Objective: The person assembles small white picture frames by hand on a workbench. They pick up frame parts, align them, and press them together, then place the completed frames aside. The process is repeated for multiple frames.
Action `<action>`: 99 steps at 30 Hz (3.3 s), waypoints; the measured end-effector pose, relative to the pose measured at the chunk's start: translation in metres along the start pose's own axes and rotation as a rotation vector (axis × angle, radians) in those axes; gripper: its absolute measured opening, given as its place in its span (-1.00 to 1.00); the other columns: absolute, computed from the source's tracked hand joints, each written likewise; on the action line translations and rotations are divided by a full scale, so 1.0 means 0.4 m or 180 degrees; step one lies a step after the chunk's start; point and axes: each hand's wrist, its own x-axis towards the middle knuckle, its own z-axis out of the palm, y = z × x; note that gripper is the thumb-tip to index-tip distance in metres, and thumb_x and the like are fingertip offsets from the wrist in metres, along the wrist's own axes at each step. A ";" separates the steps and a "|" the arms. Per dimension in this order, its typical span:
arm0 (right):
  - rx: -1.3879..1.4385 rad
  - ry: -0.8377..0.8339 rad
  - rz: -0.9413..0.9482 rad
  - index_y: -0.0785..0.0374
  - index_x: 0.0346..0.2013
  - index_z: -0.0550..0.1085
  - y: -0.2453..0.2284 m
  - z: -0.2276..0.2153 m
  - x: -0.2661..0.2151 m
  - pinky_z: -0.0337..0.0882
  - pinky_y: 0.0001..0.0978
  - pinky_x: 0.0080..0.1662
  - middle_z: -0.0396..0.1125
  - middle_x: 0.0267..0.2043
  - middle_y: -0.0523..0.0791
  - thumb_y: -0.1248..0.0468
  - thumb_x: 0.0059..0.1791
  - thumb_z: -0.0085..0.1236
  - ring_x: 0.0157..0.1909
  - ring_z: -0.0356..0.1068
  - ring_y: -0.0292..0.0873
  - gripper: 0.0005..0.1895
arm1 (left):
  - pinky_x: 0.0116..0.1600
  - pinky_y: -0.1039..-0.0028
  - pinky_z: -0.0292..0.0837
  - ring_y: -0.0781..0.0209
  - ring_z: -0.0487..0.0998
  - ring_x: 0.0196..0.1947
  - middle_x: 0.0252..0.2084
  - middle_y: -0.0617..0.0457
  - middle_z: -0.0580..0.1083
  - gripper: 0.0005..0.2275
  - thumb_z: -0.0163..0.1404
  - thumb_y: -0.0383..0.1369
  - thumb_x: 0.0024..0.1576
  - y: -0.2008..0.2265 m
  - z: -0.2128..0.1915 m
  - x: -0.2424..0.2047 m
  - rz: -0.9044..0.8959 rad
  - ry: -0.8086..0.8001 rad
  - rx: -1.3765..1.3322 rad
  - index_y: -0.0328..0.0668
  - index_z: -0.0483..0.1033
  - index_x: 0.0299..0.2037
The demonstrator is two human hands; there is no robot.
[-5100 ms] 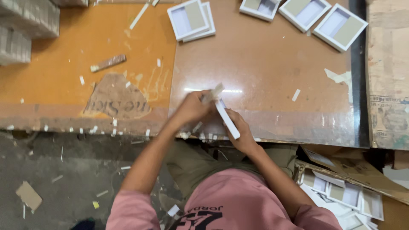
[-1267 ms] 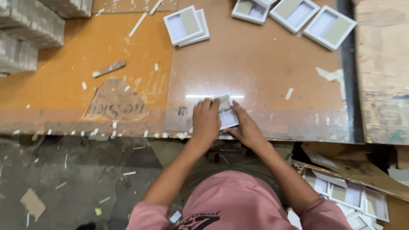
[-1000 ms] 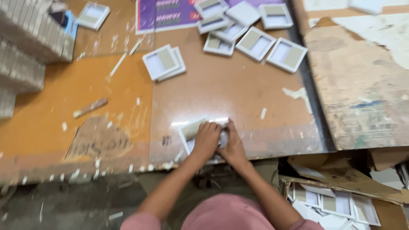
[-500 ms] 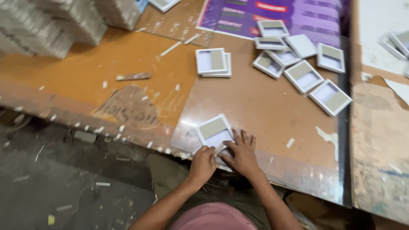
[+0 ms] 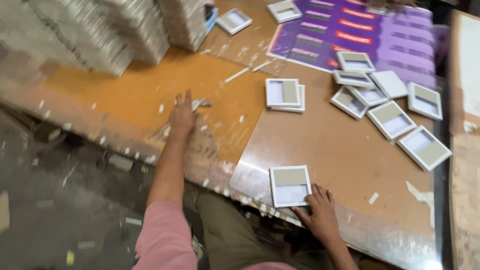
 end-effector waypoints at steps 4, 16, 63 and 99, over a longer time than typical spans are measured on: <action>-0.0059 0.0010 0.0129 0.30 -0.37 0.46 -0.020 -0.008 -0.002 -0.07 0.21 0.37 0.19 0.31 0.17 -0.06 -0.19 0.34 0.40 0.08 0.21 -0.53 | 0.00 -0.05 0.49 -0.32 0.57 -0.05 0.13 -0.24 0.42 -0.64 0.04 -0.16 0.25 0.030 0.090 0.062 0.0032 -0.0616 0.0134 -0.24 0.43 0.11; 0.0135 0.0381 -0.0062 0.33 -0.35 0.45 -0.015 -0.020 0.013 -0.02 0.25 0.34 0.22 0.27 0.20 -0.01 -0.19 0.36 0.37 0.07 0.27 -0.54 | 0.04 0.07 0.51 -0.27 0.57 -0.01 0.13 -0.16 0.46 -0.63 0.06 -0.30 0.24 0.870 -0.067 0.078 0.1525 0.1130 -0.2251 -0.18 0.37 0.23; 0.1119 0.0899 0.1256 0.34 -0.06 0.41 -0.036 -0.037 -0.018 0.35 -0.10 0.05 0.41 -0.10 0.02 0.05 -0.62 0.71 0.00 0.34 0.07 -0.02 | -0.01 0.19 0.26 -0.03 0.42 -0.11 -0.22 -0.04 0.45 -0.74 -0.04 -0.56 0.03 0.772 0.085 -0.565 0.2222 -0.0051 -0.1306 -0.30 0.56 -0.08; 0.0375 0.0574 0.0506 0.24 0.24 0.33 -0.174 -0.051 0.034 0.00 0.39 0.20 0.00 0.39 0.24 -0.07 -0.49 0.54 0.35 -0.01 0.42 0.09 | -0.19 0.49 0.39 0.33 0.40 -0.28 -0.19 -0.03 0.49 -0.84 0.06 -0.50 0.33 0.602 0.041 -0.475 -0.0742 -0.0102 -0.4488 -0.35 0.59 0.05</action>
